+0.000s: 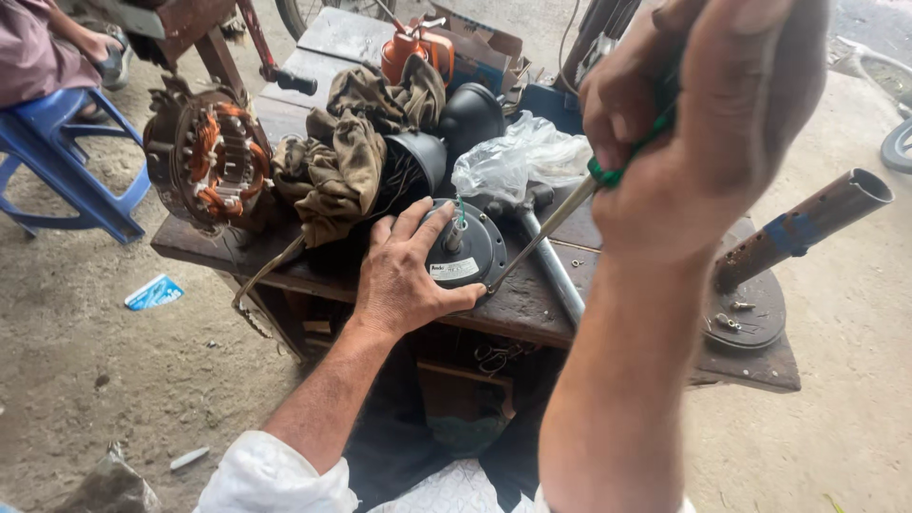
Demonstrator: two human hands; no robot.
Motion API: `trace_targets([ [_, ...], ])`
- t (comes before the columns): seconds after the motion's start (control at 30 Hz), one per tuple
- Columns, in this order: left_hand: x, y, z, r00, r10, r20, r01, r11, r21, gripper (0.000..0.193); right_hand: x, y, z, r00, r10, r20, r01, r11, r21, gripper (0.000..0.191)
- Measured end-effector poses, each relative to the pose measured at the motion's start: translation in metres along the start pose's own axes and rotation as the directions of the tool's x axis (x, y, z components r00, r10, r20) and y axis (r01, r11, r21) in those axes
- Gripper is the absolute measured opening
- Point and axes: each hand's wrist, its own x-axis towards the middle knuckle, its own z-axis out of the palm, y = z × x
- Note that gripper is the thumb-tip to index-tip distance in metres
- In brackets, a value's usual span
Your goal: The person uses a screwdriver to tighten screws on the base of a small electric motor, then uses a hammer to tap the motor housing. The person continues to adjust and tighten components on the motor.
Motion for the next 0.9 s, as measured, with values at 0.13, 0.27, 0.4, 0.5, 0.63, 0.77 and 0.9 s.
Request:
trace_targets([
  [0.13, 0.000, 0.005, -0.002, 1.000, -0.013, -0.002, 0.013, 1.000, 0.011, 0.101, -0.008, -0.004, 0.014, 0.929, -0.148, -0.338, 0.001, 0.916, -0.400, 0.035],
  [0.27, -0.002, 0.008, -0.002, 0.999, -0.054, 0.002, 0.054, 0.998, 0.012, 0.101, 0.008, -0.021, 0.005, 0.973, 0.014, -0.232, -0.057, 0.983, -0.176, 0.039],
  [0.4, -0.001, 0.003, -0.003, 0.999, -0.036, -0.003, 0.036, 0.999, 0.001, 0.101, 0.031, -0.019, -0.018, 0.941, 0.164, 0.297, -0.263, 0.904, 0.336, 0.040],
  [0.5, 0.000, -0.001, -0.001, 0.999, -0.041, 0.009, 0.041, 0.999, -0.011, 0.101, 0.021, 0.000, -0.027, 0.923, 0.263, 0.281, -0.369, 0.813, 0.450, 0.042],
  [0.63, -0.002, -0.001, 0.002, 1.000, -0.012, -0.018, 0.012, 1.000, 0.028, 0.101, -0.014, 0.016, -0.024, 0.955, 0.297, -0.003, -0.292, 0.940, 0.175, 0.042],
  [0.77, -0.003, 0.003, 0.001, 0.999, -0.047, 0.004, 0.047, 0.999, 0.021, 0.101, -0.008, 0.005, -0.010, 0.971, -0.042, -0.235, -0.054, 0.921, -0.386, 0.047],
  [0.9, 0.000, 0.003, -0.004, 0.996, -0.050, 0.070, 0.046, 0.997, 0.069, 0.104, 0.005, -0.019, 0.013, 0.962, -0.067, -0.265, -0.023, 0.947, -0.321, 0.044],
])
